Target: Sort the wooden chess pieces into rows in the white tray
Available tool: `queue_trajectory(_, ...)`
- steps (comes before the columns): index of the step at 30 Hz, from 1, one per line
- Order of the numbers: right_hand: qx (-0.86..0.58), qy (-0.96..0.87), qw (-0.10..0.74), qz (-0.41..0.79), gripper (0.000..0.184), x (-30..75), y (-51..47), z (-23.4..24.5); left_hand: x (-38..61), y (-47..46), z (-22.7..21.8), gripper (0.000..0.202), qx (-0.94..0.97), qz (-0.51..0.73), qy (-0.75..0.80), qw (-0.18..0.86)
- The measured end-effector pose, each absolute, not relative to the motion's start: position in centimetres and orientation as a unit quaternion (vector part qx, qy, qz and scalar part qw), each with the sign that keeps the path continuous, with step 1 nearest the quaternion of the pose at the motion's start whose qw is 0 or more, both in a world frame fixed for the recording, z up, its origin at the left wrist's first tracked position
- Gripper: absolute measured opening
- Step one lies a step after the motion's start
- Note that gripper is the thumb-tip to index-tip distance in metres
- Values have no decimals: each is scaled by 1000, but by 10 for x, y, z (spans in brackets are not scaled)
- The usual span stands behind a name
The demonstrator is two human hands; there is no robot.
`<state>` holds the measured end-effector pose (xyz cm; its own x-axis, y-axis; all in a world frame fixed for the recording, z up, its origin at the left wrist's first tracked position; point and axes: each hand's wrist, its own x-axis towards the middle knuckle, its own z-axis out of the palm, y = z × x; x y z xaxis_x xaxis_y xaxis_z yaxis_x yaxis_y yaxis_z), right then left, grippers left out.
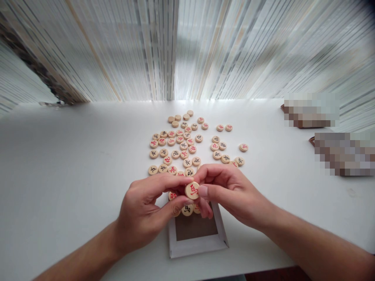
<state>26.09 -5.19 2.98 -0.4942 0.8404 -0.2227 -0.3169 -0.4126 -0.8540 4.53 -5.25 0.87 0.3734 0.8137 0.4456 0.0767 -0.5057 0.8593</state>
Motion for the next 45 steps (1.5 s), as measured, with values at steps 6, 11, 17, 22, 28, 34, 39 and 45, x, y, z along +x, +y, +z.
queue_trajectory(6, -333, -370, 365, 787, 38, 261, -54, 31, 45, -54, 10, 31, 737, 471, 311, 372)
queue_trajectory(11, -346, -369, 368, 780, 40, 258, -55, 29, 45, -54, 8, 27, 751, 462, 320, 346)
queue_trajectory(17, -340, -377, 369, 779, 38, 258, -54, 29, 45, -53, 7, 33, 757, 464, 310, 339)
queue_trajectory(22, -357, -377, 366, 772, 40, 258, -55, 27, 45, -53, 8, 34, 768, 461, 306, 323)
queue_trajectory(28, -365, -378, 363, 770, 40, 258, -54, 28, 46, -54, 9, 30, 769, 459, 313, 317)
queue_trajectory(34, -368, -369, 365, 772, 39, 258, -55, 29, 45, -54, 8, 30, 768, 457, 315, 320)
queue_trajectory(39, -356, -365, 362, 780, 40, 259, -54, 28, 44, -54, 8, 34, 770, 458, 306, 322)
queue_trajectory(45, -355, -365, 361, 781, 42, 258, -54, 25, 46, -53, 10, 35, 771, 454, 298, 333)
